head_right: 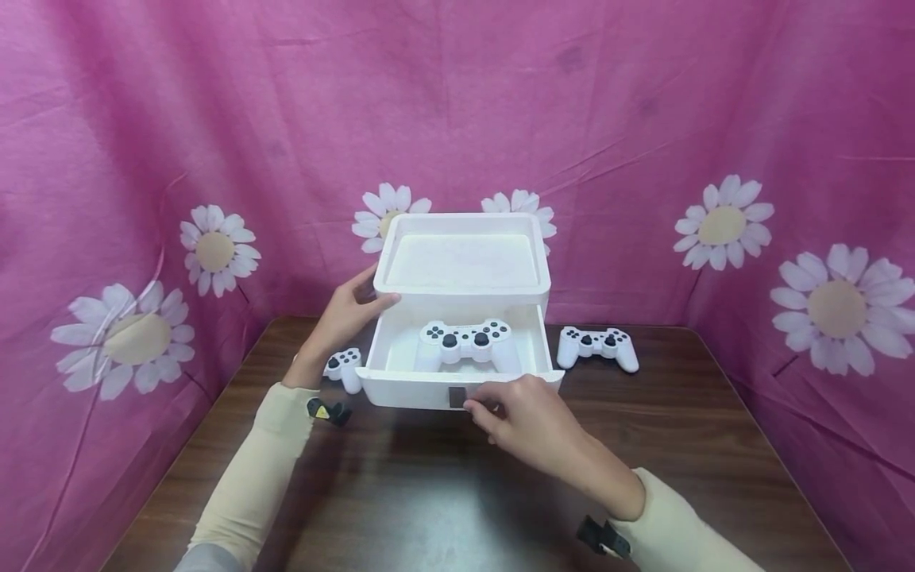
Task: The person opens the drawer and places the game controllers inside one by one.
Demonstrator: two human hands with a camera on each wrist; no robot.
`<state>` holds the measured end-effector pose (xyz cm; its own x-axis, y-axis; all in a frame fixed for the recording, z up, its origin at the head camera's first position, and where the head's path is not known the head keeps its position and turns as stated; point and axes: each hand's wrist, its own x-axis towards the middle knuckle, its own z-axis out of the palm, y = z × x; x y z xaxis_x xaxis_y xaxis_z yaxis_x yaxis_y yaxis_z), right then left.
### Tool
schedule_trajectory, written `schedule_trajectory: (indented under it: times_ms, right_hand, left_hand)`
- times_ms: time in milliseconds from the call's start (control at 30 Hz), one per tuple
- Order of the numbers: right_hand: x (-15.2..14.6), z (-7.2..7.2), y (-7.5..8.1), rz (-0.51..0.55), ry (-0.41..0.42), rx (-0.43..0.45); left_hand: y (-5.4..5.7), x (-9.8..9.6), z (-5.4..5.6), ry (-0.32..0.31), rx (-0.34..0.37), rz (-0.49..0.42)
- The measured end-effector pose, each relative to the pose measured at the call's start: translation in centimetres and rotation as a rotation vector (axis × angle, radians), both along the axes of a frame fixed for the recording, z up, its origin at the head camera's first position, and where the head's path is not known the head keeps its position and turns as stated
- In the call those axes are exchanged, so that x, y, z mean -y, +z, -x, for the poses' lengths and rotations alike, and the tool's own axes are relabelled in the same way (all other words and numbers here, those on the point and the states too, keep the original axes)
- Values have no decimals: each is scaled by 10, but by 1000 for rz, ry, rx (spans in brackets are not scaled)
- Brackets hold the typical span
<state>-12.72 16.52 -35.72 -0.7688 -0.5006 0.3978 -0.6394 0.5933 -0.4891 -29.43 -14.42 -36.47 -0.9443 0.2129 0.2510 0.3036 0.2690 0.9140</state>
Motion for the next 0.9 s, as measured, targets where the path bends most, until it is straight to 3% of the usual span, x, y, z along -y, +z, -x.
schedule_trajectory:
  times_ms: [133,433,700,900]
  right_hand:
    - [6,0,-18,66,-55,23]
    - [17,-7,-33,375,-58,429]
    - [26,-13,-50,628,-48,533]
    - [27,-8,-50,728,20,802]
  left_hand:
    - [-1,0,1,-4,-2,-4]
    - [0,1,1,0,15,-5]
    - [0,0,0,-5,18,-5]
    - [0,1,0,1,17,-12]
